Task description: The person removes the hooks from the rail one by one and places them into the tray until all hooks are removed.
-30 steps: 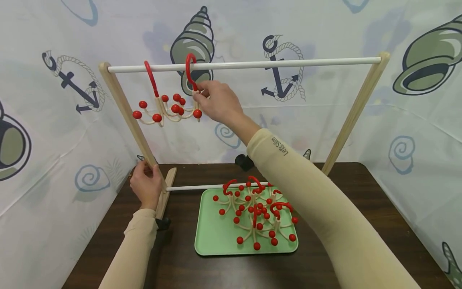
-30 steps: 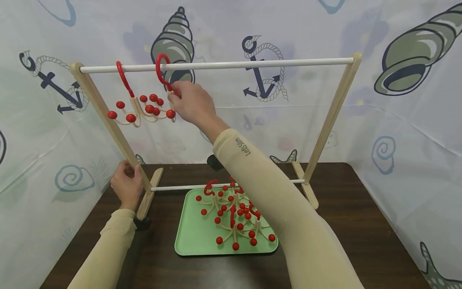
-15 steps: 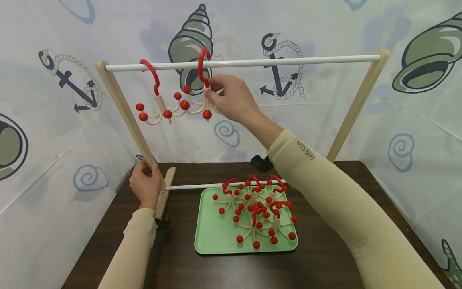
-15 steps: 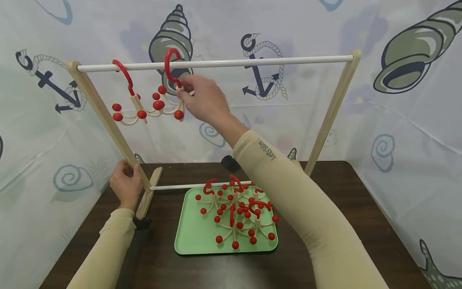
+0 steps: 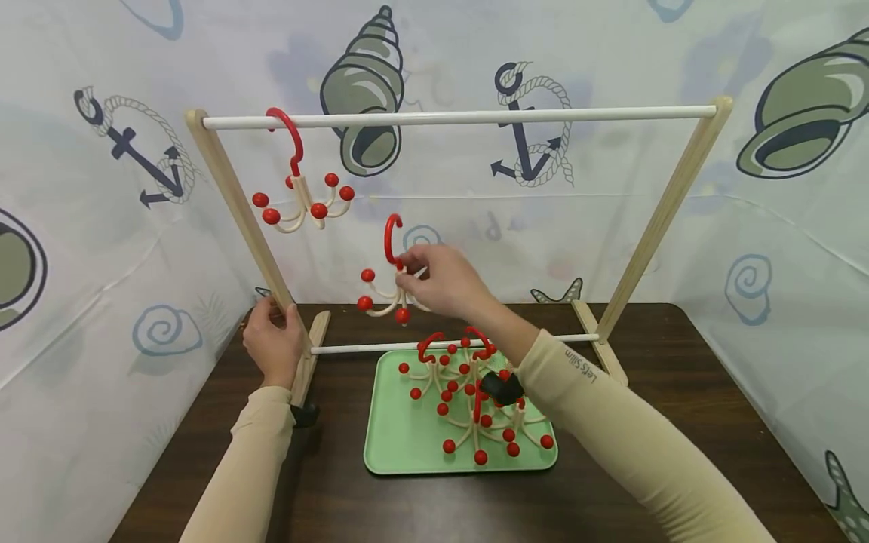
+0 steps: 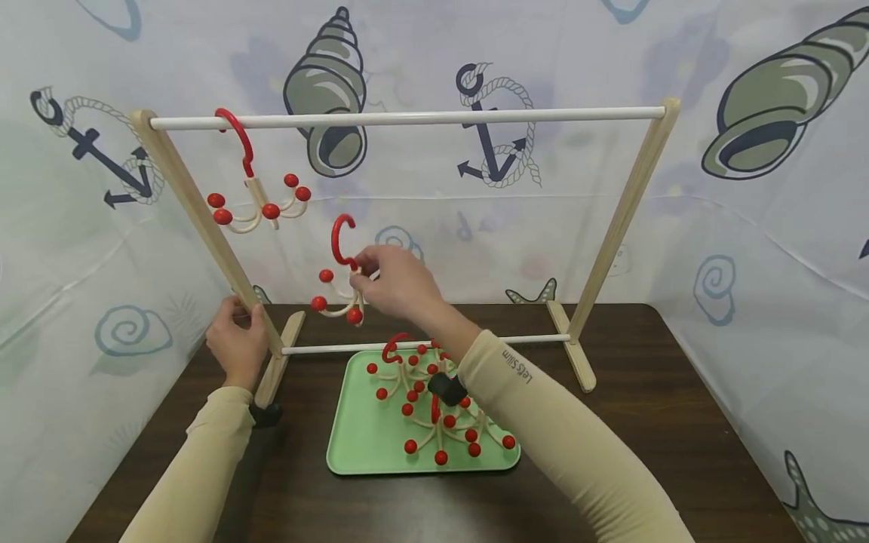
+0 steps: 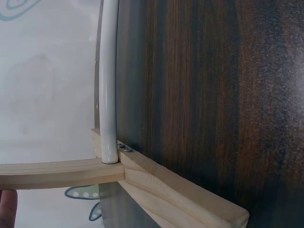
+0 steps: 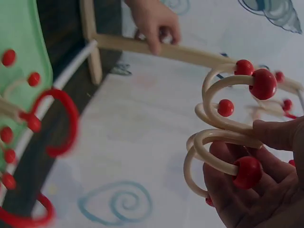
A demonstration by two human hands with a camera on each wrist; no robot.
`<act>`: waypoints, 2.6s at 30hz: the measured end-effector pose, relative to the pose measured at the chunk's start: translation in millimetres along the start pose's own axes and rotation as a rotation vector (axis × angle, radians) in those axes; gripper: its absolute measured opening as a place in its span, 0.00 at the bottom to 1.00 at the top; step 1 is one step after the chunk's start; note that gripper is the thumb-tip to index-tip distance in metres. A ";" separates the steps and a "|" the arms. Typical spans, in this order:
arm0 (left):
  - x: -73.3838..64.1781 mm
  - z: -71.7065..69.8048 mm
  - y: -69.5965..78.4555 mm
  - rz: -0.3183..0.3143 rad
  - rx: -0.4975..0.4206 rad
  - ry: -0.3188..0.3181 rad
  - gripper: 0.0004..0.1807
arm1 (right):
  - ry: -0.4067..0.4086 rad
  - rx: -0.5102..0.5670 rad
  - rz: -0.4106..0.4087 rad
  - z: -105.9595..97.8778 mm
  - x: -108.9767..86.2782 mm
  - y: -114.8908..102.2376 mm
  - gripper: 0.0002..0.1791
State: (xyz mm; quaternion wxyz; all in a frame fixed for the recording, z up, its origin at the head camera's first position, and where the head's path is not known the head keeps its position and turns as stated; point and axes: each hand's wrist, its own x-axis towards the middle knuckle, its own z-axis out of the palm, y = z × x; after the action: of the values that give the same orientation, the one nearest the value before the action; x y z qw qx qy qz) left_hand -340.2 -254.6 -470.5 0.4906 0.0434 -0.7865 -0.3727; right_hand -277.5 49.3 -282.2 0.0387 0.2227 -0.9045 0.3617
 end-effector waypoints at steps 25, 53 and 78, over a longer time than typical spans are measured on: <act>1.2 -0.4 3.7 -0.012 0.004 0.009 0.11 | -0.191 -0.135 -0.031 139.9 -33.2 52.6 0.13; -1.5 0.9 5.2 -0.040 0.005 -0.004 0.11 | -0.061 -0.328 0.015 164.8 -36.7 87.3 0.12; -0.8 0.8 2.5 -0.017 0.000 0.011 0.11 | -0.192 -0.213 0.141 111.0 -35.4 44.3 0.09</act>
State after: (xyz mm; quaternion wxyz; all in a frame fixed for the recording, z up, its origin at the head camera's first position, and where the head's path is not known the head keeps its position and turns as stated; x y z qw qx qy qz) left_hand -339.7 -252.0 -469.6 0.4919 0.0521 -0.7833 -0.3766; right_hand -254.6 16.4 -400.2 -0.0500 0.1870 -0.9505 0.2429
